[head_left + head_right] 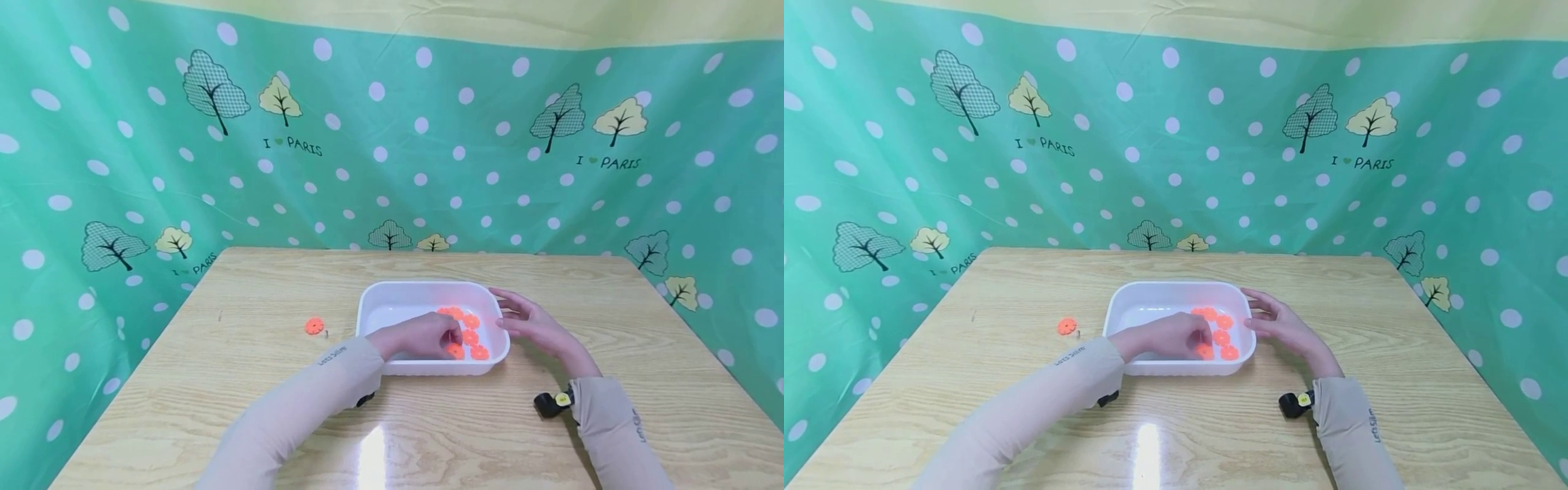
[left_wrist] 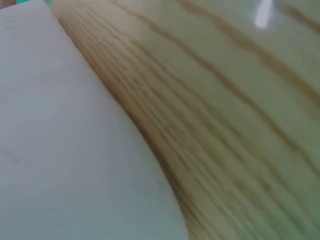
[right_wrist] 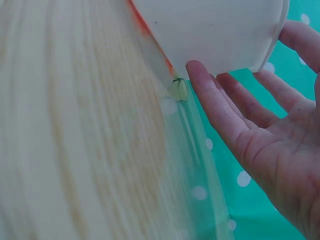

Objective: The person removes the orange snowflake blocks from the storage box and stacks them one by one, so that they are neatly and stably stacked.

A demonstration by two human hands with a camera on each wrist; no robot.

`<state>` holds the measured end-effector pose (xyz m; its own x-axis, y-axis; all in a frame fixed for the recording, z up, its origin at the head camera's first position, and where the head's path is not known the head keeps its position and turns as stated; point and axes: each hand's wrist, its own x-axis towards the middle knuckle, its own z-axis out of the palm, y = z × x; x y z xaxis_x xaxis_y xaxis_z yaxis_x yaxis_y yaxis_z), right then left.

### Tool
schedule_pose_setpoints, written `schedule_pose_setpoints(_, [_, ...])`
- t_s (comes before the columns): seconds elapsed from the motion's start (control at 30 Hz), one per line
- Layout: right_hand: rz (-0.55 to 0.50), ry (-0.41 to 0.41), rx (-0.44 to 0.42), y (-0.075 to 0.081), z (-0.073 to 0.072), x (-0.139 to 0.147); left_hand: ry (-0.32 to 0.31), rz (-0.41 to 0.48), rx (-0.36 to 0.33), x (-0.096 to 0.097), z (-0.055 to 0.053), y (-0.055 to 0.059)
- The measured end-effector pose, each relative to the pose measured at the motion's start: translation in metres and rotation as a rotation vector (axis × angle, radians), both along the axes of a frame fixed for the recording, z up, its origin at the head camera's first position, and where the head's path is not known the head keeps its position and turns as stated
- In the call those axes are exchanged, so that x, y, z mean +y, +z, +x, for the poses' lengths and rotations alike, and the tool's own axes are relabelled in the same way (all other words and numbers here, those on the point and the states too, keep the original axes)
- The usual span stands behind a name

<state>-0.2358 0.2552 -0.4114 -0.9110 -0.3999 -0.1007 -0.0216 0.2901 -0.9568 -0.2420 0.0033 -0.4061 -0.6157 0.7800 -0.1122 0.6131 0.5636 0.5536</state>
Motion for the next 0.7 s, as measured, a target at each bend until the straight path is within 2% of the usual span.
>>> schedule_pose_setpoints(0.2, [-0.008,0.008,0.001,-0.001,-0.001,0.001,0.012,0.036,-0.019,-0.001,0.000,0.003])
schedule_pose_setpoints(0.43, [-0.004,0.012,0.009,-0.001,-0.002,0.001,-0.023,0.019,0.050,-0.001,0.000,0.010])
schedule_pose_setpoints(0.7, [0.001,0.011,0.007,-0.001,-0.001,0.001,0.017,0.059,0.091,-0.008,-0.005,0.016])
